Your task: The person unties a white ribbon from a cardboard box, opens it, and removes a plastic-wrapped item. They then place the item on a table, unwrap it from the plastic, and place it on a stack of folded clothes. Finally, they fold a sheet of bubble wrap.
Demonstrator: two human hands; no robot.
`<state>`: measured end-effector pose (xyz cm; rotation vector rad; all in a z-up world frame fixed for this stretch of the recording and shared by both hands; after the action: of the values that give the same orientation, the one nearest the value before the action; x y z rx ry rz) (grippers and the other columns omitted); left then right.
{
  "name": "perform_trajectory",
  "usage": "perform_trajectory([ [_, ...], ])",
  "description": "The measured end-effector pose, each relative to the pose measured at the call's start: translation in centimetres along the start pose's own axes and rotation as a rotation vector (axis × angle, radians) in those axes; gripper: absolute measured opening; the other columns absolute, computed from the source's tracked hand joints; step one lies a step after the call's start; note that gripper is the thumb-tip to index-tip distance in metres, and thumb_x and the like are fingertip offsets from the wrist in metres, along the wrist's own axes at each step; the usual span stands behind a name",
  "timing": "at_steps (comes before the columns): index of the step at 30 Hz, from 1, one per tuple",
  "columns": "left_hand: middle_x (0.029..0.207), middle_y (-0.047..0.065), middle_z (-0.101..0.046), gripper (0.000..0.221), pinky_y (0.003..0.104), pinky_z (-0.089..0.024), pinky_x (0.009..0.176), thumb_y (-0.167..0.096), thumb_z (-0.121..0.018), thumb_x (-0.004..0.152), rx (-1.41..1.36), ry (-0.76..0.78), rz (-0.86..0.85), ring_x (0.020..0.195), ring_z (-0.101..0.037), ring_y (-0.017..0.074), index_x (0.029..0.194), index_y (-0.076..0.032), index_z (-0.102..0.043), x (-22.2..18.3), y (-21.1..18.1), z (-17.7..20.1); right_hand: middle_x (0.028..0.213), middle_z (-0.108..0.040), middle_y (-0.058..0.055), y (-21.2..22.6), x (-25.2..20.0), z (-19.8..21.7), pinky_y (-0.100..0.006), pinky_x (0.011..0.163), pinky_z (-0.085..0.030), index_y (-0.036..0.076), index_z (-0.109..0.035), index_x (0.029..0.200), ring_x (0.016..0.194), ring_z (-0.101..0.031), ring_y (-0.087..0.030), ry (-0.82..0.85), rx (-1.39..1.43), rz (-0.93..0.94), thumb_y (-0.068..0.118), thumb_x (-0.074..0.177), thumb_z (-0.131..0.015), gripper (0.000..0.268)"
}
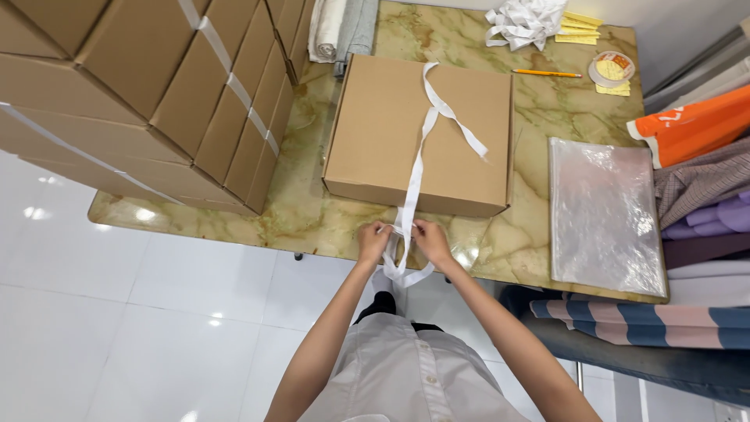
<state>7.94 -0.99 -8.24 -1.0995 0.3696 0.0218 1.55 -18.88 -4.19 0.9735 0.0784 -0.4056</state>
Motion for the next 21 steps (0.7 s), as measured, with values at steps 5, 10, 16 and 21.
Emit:
perform_trajectory([
  [5, 0.127, 0.022, -0.062, 0.051, 0.048, -0.043, 0.107, -0.049, -0.054, 0.090, -0.142, 0.162, 0.186, 0.126, -0.056, 0.0371, 0.118, -0.007, -0.060, -0.1, -2.0, -2.3, 0.096, -0.076, -0.008, 4.7, -3.7, 1.2, -0.044, 0.079, -0.061, 0.015, -0.076, 0.109, 0.093, -0.074, -0.032, -0.022, -0.249, 0.099, 0.023, 0.096, -0.065, 0.019],
  [10, 0.153, 0.025, -0.041, 0.107, 0.054, -0.033, 0.117, -0.080, -0.045, 0.083, -0.274, 0.378, 0.411, 0.144, -0.039, 0.0429, 0.156, -0.003, -0.026, -1.2, -4.2, -6.4, 0.097, -0.072, -0.007, 8.4, -6.3, 1.9, -0.045, 0.079, -0.060, 0.015, -0.075, 0.097, 0.097, -0.071, -0.035, -0.004, -0.361, 0.276, 0.015, 0.092, -0.065, 0.011],
  [16, 0.083, 0.009, -0.064, 0.052, 0.032, -0.049, 0.057, -0.051, -0.053, 0.100, -0.459, 0.297, 0.371, 0.073, -0.066, 0.0234, 0.112, -0.002, -0.064, 0.8, -0.5, -9.8, 0.097, -0.066, -0.002, 8.4, -8.0, 3.2, -0.038, 0.082, -0.059, 0.018, -0.074, 0.090, 0.102, -0.067, -0.028, -0.041, -0.440, 0.401, 0.014, 0.090, -0.068, 0.006],
  [21, 0.072, 0.002, -0.055, 0.032, 0.026, -0.046, 0.048, -0.033, -0.050, 0.105, -0.476, 0.141, 0.286, 0.060, -0.056, 0.0150, 0.105, -0.007, -0.069, 1.9, 2.0, -9.4, 0.124, -0.046, -0.008, 3.5, -6.3, 3.4, -0.047, 0.104, -0.046, 0.022, -0.064, 0.122, 0.126, -0.053, -0.033, -0.087, 0.186, 0.181, 0.034, 0.094, -0.074, 0.033],
])
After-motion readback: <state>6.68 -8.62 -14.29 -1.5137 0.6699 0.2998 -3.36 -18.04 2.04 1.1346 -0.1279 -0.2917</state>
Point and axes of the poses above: each hand's wrist, its own x-axis towards the middle knuckle, its own z-axis out of the back of the hand, y = z × x, the point moved 8 cm from there along x, towards the middle knuckle
